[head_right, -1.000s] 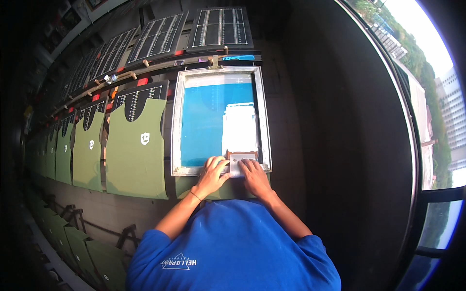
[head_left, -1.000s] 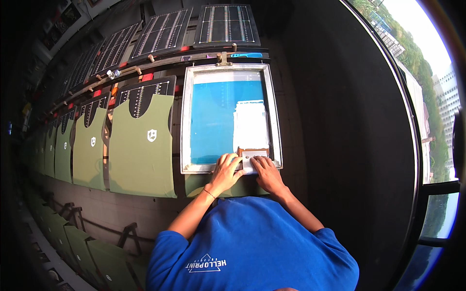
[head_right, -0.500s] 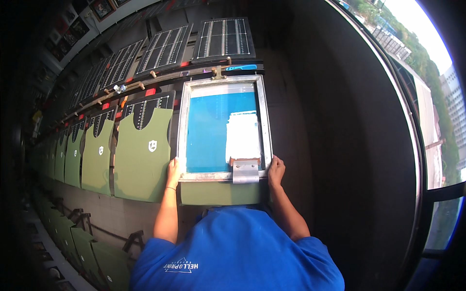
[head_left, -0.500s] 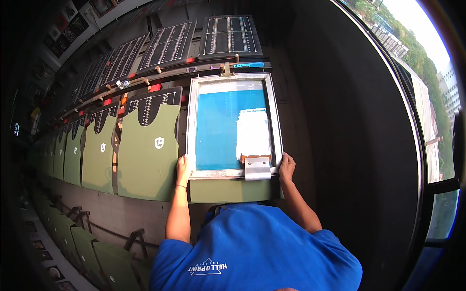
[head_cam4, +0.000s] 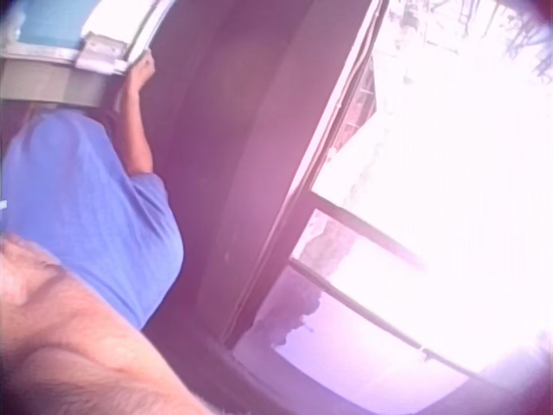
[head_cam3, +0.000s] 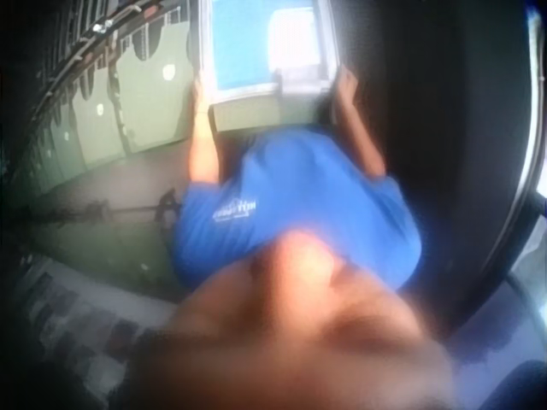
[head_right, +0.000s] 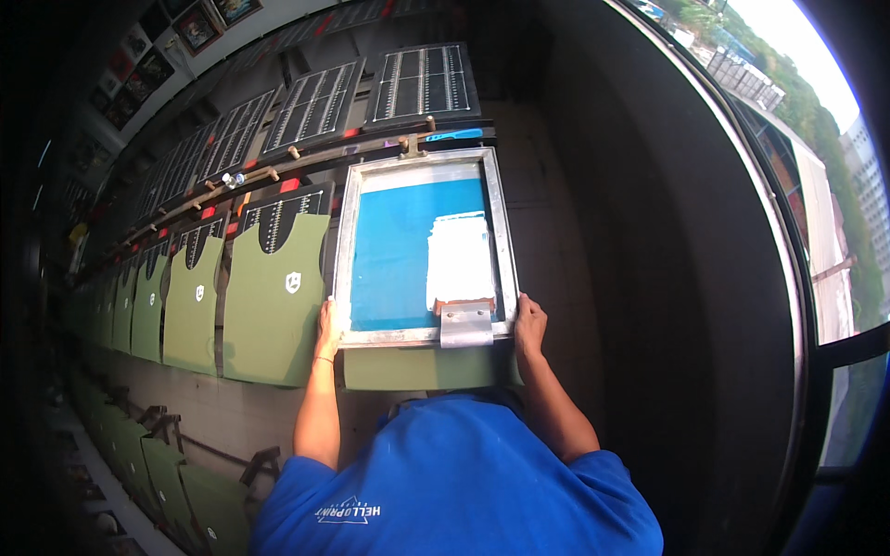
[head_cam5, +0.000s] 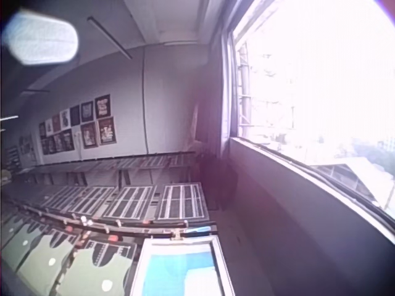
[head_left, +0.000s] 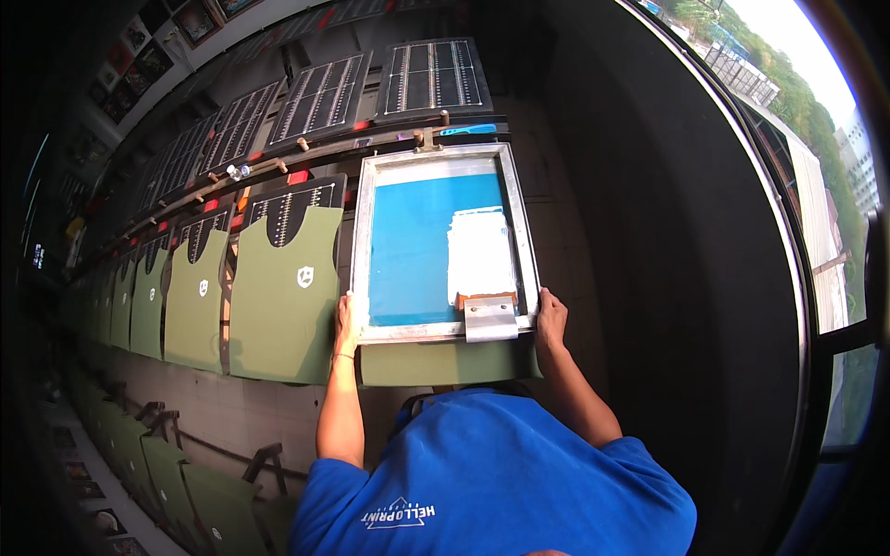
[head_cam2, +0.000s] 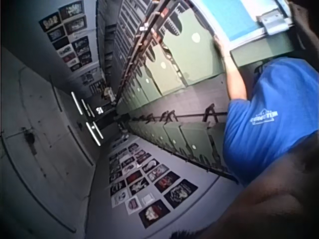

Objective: The person uses a squeegee to spread white ink across a screen printing frame positioned over a green garment. They repeatedly pull the ink across the mesh to coat the surface evenly.

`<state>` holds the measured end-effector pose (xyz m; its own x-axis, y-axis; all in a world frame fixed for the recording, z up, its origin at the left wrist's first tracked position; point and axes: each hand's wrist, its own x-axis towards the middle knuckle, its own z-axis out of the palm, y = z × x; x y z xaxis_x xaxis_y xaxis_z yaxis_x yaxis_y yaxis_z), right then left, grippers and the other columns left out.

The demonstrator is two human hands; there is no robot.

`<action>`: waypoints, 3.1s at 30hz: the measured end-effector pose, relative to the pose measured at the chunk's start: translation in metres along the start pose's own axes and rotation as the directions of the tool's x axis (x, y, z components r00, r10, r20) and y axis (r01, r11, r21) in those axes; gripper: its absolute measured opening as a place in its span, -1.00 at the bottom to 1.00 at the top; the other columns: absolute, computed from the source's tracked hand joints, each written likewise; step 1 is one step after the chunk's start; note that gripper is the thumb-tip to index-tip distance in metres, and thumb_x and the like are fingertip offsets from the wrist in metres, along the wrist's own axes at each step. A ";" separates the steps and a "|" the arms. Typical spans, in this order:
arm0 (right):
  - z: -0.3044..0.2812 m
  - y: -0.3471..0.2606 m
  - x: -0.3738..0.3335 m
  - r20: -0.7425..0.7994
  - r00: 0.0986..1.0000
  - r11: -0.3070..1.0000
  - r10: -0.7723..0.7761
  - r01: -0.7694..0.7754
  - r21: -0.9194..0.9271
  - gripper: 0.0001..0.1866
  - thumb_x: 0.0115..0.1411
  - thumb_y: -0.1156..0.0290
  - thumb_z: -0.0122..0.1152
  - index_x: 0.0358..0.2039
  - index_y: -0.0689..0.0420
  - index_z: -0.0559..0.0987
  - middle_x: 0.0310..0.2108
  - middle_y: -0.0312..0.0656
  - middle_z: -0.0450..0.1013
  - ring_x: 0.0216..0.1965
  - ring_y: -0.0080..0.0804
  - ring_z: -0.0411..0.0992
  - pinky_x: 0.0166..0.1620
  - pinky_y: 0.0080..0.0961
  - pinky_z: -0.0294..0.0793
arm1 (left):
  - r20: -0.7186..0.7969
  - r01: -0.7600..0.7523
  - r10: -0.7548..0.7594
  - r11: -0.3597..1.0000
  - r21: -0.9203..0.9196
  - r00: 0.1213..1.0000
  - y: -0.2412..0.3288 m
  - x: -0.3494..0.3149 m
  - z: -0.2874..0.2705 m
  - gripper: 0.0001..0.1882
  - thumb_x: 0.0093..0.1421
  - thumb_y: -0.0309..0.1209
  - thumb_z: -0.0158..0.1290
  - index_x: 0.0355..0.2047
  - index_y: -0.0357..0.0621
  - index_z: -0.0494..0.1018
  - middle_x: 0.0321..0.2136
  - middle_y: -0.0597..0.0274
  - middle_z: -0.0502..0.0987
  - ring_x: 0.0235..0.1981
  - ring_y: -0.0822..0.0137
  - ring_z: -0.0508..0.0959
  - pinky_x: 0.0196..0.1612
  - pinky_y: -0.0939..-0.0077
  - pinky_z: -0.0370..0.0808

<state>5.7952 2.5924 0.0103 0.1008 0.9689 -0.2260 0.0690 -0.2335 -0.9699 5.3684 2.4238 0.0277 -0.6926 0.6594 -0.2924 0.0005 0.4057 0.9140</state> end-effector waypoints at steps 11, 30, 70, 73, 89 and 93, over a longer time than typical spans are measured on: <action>-0.002 -0.066 -0.089 0.369 0.926 0.944 0.082 -0.190 0.269 -0.61 0.43 0.29 0.00 0.06 0.34 0.56 -0.04 -0.12 0.56 -0.07 -0.50 0.49 0.07 -0.57 0.44 | -0.248 0.153 -0.242 0.931 -0.331 0.938 -0.030 -0.171 -0.080 -0.31 0.40 0.07 -0.23 0.25 -0.31 0.28 0.19 0.13 0.38 0.21 0.26 0.35 0.27 0.39 0.23; 0.220 -0.083 -0.202 0.951 0.241 0.980 0.195 -0.014 -0.197 -0.59 0.35 0.17 0.12 0.00 0.24 0.62 -0.12 -0.20 0.61 -0.09 -0.51 0.48 0.07 -0.52 0.40 | -0.732 -0.236 -0.576 0.703 -0.671 0.365 -0.150 -0.484 -0.114 -0.36 0.41 0.00 -0.24 0.22 -0.33 0.27 0.16 0.02 0.36 0.17 0.08 0.35 0.27 0.19 0.25; 0.110 0.164 -0.718 0.067 -0.897 0.873 0.436 0.440 0.209 -0.61 0.24 0.41 0.14 0.04 0.33 0.56 -0.20 -0.14 0.56 -0.22 -0.49 0.45 -0.08 -0.55 0.41 | 0.246 -0.486 -0.433 0.627 -0.609 -0.867 -0.181 -0.680 0.246 -0.49 0.28 -0.14 -0.15 -0.06 -0.36 0.50 -0.15 -0.16 0.58 -0.10 -0.02 0.53 0.03 0.27 0.38; 0.093 0.171 -0.718 0.088 -0.886 0.866 0.456 0.464 0.185 -0.61 0.23 0.43 0.14 0.03 0.35 0.56 -0.19 -0.14 0.56 -0.22 -0.49 0.45 -0.09 -0.56 0.41 | 0.248 -0.530 -0.485 0.623 -0.575 -0.839 -0.192 -0.698 0.259 -0.49 0.28 -0.13 -0.14 -0.05 -0.35 0.49 -0.13 -0.15 0.57 -0.08 -0.01 0.52 0.04 0.29 0.38; 0.067 0.171 -0.730 0.131 -0.857 0.839 0.498 0.515 0.178 -0.62 0.25 0.36 0.05 -0.03 0.33 0.58 -0.13 -0.09 0.54 -0.12 -0.38 0.47 0.03 -0.46 0.41 | 0.108 -0.477 -0.509 0.683 -0.553 -0.854 -0.196 -0.726 0.272 -0.48 0.29 -0.14 -0.13 -0.02 -0.41 0.44 -0.09 -0.14 0.52 -0.06 0.07 0.48 0.09 0.35 0.34; 0.062 0.176 -0.724 0.184 -0.861 0.872 0.474 0.488 0.041 -0.62 0.29 0.35 0.01 -0.02 0.33 0.58 -0.05 -0.05 0.54 -0.03 -0.35 0.49 0.10 -0.46 0.40 | 0.260 -0.674 -0.623 0.659 -0.335 -0.738 -0.217 -0.716 0.279 -0.46 0.32 -0.12 -0.15 0.03 -0.37 0.45 -0.06 0.02 0.52 -0.03 0.15 0.47 0.11 0.36 0.33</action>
<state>5.6725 1.8551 -0.0021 -0.2371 -0.9298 -0.2816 0.0690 0.2730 -0.9595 6.0658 2.0400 -0.0402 0.6984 -0.5748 -0.4264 0.2255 -0.3887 0.8934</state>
